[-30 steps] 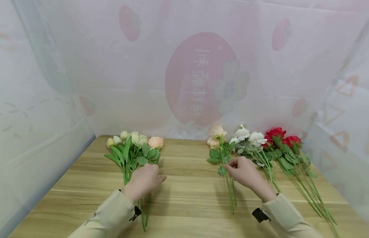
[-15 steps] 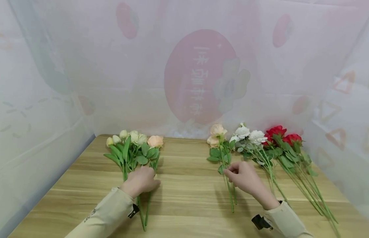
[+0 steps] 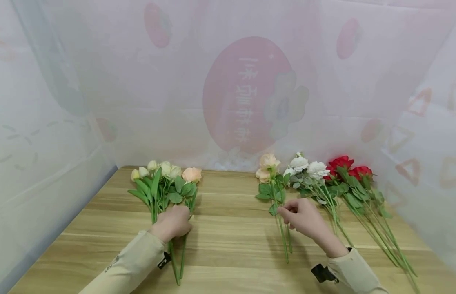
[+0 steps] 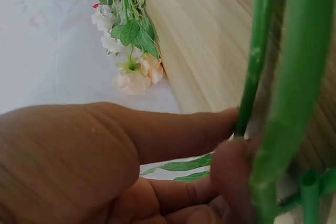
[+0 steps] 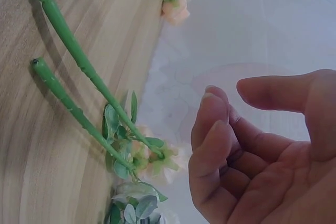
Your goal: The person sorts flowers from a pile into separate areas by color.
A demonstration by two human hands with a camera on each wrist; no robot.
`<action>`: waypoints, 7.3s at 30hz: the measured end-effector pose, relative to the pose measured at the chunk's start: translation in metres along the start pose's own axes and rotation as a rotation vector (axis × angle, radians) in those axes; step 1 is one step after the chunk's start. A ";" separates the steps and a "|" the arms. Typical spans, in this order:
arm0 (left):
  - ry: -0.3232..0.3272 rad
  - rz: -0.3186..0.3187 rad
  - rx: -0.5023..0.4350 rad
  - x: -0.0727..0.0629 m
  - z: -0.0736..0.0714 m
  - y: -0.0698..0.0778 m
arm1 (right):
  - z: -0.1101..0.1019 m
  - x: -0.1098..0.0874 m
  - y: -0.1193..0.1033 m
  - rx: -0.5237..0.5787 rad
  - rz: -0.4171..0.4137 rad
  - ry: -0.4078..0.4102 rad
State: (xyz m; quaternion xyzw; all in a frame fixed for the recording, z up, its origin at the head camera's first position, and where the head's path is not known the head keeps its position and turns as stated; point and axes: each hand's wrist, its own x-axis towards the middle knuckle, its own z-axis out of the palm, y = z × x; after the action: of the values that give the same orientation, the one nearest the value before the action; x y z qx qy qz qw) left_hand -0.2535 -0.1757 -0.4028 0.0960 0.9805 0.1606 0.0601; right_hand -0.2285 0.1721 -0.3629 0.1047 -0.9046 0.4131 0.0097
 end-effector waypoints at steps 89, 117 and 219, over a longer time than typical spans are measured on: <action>0.118 0.497 -0.344 -0.050 0.004 0.040 | 0.007 0.028 -0.008 0.124 0.131 0.188; 0.091 0.477 -0.222 -0.049 -0.003 0.027 | 0.019 0.069 0.039 -0.226 0.112 -0.036; 0.124 0.190 -0.430 0.000 -0.023 0.011 | 0.027 0.000 -0.025 0.165 0.034 -0.135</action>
State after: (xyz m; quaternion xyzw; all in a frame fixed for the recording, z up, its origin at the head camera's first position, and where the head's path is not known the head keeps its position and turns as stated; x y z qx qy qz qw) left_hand -0.2547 -0.1720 -0.3776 0.1628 0.9122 0.3760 0.0035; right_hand -0.2220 0.1358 -0.3618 0.1172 -0.8677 0.4783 -0.0670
